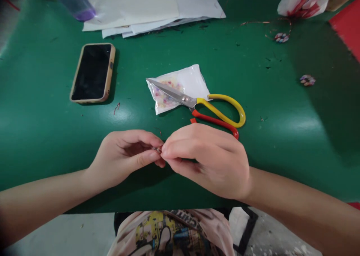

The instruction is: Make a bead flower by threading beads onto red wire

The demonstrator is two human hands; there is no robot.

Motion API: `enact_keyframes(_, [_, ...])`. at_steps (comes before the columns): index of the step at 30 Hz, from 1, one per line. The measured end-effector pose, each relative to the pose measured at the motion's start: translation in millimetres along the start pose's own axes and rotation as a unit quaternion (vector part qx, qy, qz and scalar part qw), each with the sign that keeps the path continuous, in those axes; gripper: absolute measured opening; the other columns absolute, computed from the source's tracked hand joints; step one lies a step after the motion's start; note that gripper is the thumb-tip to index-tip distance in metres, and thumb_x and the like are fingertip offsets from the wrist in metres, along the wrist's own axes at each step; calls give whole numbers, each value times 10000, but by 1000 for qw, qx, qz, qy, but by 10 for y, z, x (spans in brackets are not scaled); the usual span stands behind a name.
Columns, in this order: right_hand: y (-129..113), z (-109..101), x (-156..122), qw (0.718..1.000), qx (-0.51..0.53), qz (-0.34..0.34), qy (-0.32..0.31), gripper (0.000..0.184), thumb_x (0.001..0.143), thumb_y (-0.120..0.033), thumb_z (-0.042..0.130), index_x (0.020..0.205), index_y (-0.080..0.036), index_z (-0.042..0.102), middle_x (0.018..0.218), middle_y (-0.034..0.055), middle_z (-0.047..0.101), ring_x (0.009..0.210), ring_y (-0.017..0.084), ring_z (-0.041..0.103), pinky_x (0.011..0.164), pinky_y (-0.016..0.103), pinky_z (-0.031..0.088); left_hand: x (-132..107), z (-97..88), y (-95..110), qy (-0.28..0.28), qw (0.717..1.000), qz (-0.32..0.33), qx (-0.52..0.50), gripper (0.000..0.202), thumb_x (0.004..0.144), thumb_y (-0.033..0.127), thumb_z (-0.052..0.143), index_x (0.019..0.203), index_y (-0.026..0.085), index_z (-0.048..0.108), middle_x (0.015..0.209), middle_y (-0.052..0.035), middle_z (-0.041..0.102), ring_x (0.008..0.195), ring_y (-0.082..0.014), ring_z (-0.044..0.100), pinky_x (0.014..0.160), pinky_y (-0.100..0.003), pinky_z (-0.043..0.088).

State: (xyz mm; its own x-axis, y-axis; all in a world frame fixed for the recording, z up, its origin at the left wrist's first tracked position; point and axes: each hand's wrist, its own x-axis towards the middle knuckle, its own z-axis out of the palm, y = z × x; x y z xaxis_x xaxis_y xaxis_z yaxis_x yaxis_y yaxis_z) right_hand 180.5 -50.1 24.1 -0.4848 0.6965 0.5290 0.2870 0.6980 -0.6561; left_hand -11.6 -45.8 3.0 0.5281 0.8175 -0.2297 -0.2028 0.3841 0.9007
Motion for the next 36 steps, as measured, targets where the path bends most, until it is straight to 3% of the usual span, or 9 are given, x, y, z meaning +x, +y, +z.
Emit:
enact_keyframes(9, [0, 7, -19, 1000, -9, -5, 11, 196, 727, 3, 647, 837, -157, 621, 791, 30, 708, 827, 122, 677, 804, 219, 572, 20, -6, -20, 4, 1000, -4, -27, 44, 722, 101, 694, 738, 133, 668, 685, 18, 714, 597, -86, 684, 602, -150, 575])
enact_keyframes(14, [-10, 9, -24, 1000, -18, 9, 11, 190, 745, -36, 639, 825, -208, 628, 799, 3, 714, 813, 115, 681, 810, 204, 573, 18, -3, -12, 5, 1000, -8, -21, 47, 720, 121, 701, 733, 127, 656, 682, 3, 709, 587, -99, 681, 587, -173, 581])
enact_keyframes(23, [-7, 45, -5, 999, -8, 3, 41, 232, 705, 9, 651, 846, -176, 640, 751, 26, 712, 776, 134, 681, 739, 233, 587, 13, 5, -25, 13, 1000, -12, -21, 56, 715, 124, 706, 721, 120, 650, 668, -2, 705, 578, -104, 680, 583, -180, 587])
enact_keyframes(31, [4, 51, 5, 1000, 9, -9, 29, 212, 707, 33, 635, 837, -135, 641, 742, 47, 703, 777, 139, 676, 734, 237, 587, 8, 9, -15, 16, 999, -21, -34, 71, 704, 129, 718, 714, 114, 650, 671, -7, 707, 581, -104, 683, 584, -169, 586])
enact_keyframes(36, [5, 42, 4, 1000, -17, -15, 12, 207, 724, 14, 627, 811, -174, 641, 750, 21, 706, 783, 134, 676, 734, 227, 589, 12, 8, -13, 22, 999, -25, -17, 91, 693, 155, 731, 696, 120, 647, 648, -8, 700, 563, -109, 677, 572, -181, 589])
